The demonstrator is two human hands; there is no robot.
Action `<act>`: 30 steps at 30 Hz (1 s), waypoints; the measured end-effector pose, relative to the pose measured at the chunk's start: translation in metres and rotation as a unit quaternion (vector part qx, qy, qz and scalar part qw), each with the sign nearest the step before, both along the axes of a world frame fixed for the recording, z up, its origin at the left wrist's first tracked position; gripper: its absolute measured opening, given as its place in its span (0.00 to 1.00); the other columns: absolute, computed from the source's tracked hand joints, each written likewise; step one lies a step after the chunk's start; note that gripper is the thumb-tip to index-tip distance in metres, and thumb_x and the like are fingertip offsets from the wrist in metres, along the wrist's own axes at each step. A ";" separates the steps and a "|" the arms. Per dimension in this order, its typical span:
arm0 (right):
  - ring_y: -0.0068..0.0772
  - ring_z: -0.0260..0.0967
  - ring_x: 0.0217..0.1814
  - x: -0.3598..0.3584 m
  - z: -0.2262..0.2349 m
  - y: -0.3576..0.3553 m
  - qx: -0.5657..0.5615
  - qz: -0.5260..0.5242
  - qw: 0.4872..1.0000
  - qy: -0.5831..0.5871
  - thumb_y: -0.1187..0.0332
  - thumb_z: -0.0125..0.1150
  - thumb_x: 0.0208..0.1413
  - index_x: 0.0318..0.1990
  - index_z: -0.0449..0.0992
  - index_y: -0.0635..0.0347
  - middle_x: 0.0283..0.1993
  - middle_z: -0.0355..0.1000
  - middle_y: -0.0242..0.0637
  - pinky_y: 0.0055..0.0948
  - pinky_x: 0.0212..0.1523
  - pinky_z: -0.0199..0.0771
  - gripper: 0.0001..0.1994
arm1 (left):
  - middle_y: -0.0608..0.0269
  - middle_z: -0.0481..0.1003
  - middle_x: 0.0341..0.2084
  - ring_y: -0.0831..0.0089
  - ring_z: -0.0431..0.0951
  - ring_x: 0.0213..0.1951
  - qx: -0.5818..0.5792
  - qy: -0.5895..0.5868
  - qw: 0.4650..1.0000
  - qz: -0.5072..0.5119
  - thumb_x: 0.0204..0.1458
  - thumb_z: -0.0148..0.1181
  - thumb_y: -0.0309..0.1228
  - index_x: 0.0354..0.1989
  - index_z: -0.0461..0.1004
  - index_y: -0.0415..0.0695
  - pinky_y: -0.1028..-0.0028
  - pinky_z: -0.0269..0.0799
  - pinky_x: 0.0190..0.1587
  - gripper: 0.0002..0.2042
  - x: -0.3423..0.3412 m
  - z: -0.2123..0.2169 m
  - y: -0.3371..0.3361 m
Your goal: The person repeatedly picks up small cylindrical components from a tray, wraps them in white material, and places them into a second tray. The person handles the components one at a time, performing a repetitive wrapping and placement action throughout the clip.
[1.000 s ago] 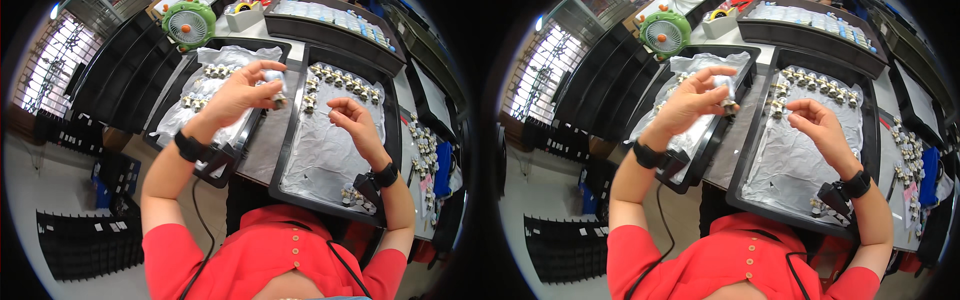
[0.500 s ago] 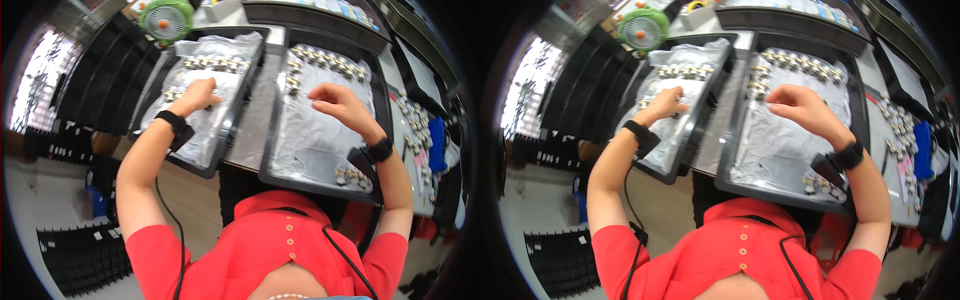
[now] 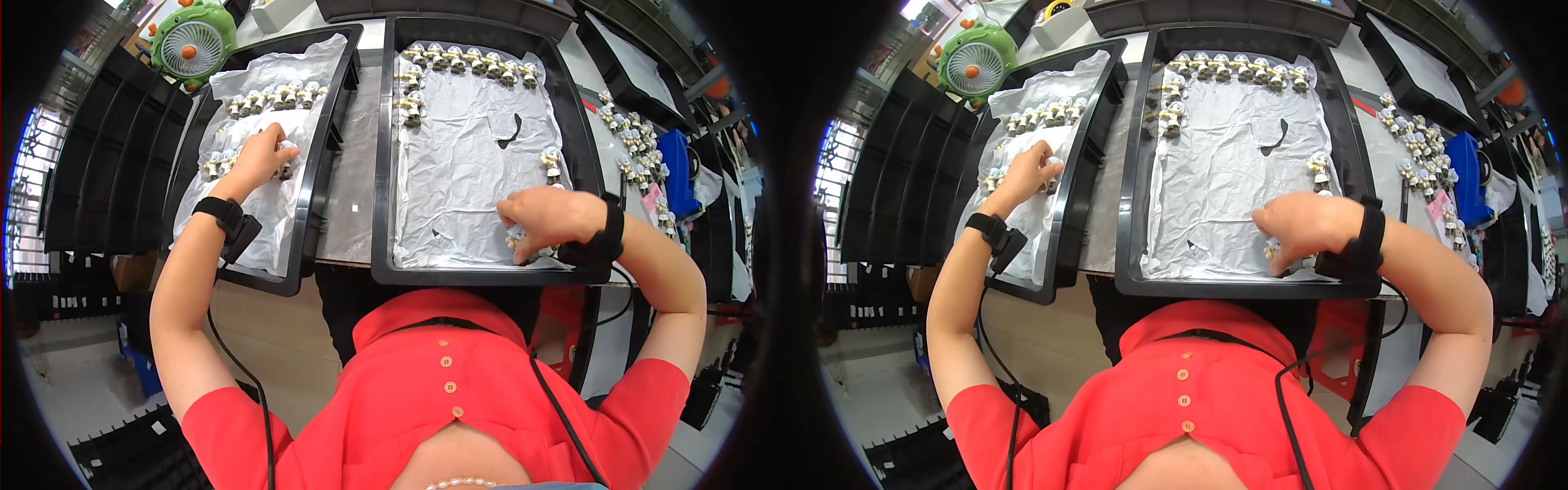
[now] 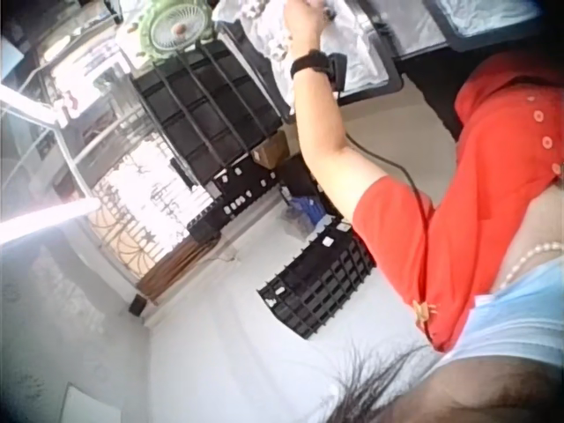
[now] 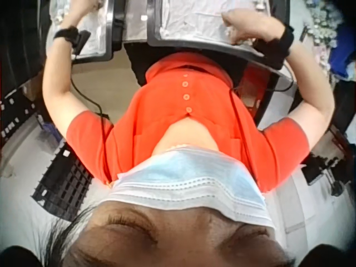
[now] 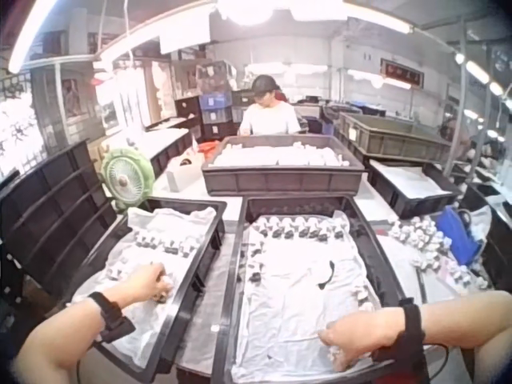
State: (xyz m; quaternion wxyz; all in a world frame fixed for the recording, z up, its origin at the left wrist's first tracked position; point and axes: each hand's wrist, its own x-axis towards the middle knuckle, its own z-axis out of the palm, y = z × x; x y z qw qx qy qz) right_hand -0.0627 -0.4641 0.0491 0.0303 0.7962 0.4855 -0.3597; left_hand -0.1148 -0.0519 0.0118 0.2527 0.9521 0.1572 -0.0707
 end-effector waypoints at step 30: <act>0.30 0.65 0.47 0.030 0.018 0.064 0.529 -0.176 0.825 0.090 0.65 0.69 0.41 0.52 0.65 0.56 0.49 0.66 0.34 0.28 0.44 0.69 0.29 | 0.60 0.67 0.45 0.73 0.72 0.44 -0.595 -0.062 0.797 -0.082 0.55 0.54 0.36 0.57 0.56 0.44 0.70 0.69 0.48 0.23 -0.003 0.055 -0.173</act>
